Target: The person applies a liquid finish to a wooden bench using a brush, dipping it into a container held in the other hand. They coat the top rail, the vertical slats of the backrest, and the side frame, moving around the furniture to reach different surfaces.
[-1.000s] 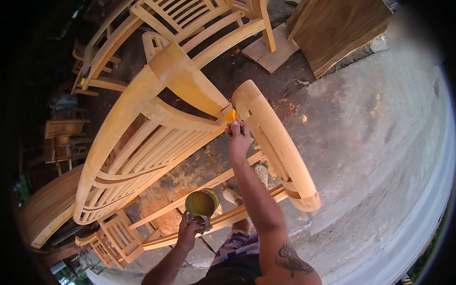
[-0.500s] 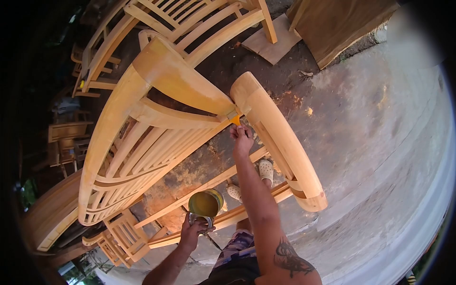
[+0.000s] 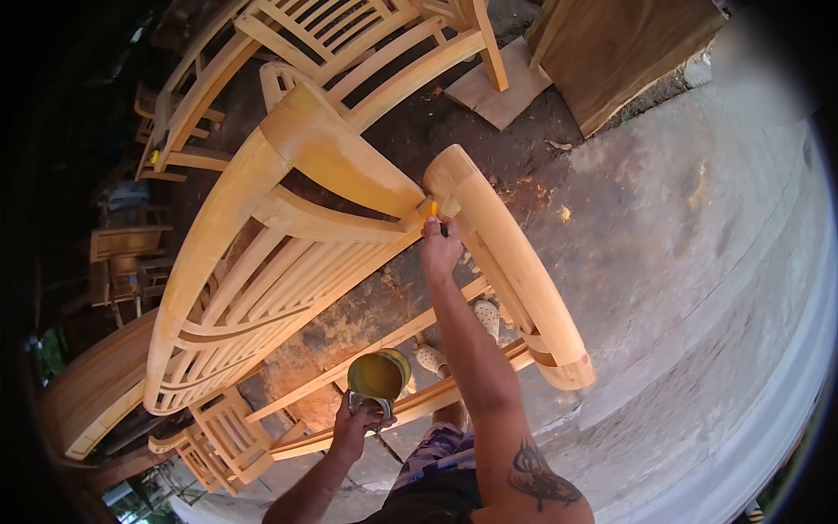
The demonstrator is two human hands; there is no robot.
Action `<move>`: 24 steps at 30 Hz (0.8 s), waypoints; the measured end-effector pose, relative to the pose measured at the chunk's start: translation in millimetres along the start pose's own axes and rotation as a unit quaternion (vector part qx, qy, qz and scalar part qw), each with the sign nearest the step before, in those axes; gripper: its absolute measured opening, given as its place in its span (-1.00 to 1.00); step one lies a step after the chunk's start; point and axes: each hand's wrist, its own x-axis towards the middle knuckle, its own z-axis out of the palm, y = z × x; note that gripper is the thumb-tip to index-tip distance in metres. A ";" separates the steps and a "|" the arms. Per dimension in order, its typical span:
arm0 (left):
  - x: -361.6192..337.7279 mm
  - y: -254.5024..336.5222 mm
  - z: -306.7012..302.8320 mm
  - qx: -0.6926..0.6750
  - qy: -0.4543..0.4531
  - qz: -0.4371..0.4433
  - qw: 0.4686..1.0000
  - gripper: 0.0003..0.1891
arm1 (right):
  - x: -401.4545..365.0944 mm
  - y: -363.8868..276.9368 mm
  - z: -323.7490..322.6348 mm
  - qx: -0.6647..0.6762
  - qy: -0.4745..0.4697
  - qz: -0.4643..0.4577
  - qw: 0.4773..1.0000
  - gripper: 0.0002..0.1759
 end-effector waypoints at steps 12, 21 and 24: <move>1.4 6.7 1.8 0.003 -0.023 0.020 1.000 -0.45 | -48.2 -54.1 -60.6 0.163 -0.131 0.007 0.978 -0.61; 0.8 12.1 1.5 0.003 -0.010 -0.008 1.000 -0.42 | 8.5 56.9 -47.2 0.013 0.038 0.085 0.996 -0.74; -0.1 8.2 -2.7 -0.016 -0.009 -0.014 1.000 -0.31 | 14.2 70.8 -53.4 -0.003 0.028 0.071 0.997 -0.65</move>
